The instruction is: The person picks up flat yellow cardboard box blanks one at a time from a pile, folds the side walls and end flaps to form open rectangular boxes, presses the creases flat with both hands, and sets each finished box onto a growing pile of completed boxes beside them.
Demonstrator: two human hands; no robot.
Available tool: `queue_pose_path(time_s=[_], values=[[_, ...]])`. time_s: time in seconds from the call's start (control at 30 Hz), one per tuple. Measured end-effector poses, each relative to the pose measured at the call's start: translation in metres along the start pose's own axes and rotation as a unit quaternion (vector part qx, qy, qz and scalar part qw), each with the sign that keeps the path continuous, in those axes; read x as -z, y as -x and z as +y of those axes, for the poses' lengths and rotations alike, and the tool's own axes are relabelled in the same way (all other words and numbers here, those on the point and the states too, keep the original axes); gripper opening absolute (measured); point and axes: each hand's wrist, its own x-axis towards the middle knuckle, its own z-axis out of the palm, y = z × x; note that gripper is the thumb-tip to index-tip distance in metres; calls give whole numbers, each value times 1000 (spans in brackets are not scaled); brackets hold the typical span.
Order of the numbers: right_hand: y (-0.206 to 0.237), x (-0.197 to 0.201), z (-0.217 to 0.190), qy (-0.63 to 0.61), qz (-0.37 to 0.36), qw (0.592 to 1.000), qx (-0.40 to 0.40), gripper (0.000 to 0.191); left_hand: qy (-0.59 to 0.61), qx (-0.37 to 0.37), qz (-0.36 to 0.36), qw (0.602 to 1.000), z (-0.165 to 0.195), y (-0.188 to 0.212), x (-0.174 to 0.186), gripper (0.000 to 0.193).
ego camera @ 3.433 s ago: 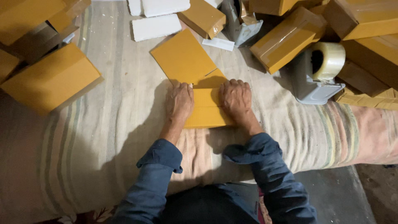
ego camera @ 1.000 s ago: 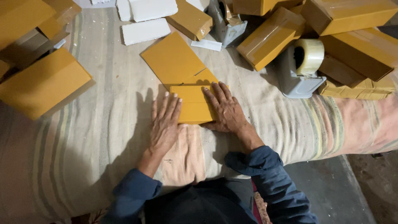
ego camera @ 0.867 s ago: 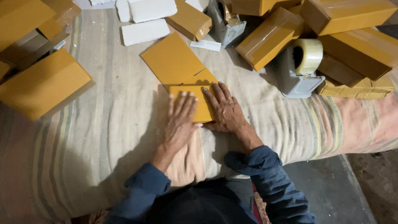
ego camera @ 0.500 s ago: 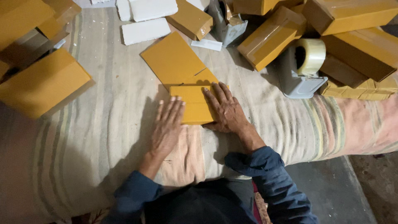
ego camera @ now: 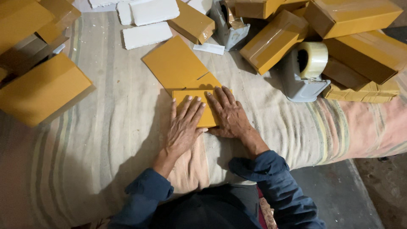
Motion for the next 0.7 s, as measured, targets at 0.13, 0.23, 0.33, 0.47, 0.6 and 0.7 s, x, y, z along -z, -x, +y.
queue_pose_path(time_s=[0.13,0.23,0.33,0.47,0.6,0.7], values=[[-5,-8,-15,69,-43,994,-70,127,65,-3,18,998,-12,7,2,77],[-17,-28,-38,161,-21,982,-95,113,82,11,7,997,-17,10,-3,82],[-28,-44,-50,221,91,969,-57,81,74,17,21,997,-18,12,-10,96],[-21,-49,-51,173,45,983,-40,78,67,14,63,996,-17,15,-13,105],[-15,-35,-35,290,83,953,-11,90,38,7,39,999,-15,17,-9,104],[-4,-15,-15,83,-96,983,-132,142,27,2,39,999,-13,15,-5,103]])
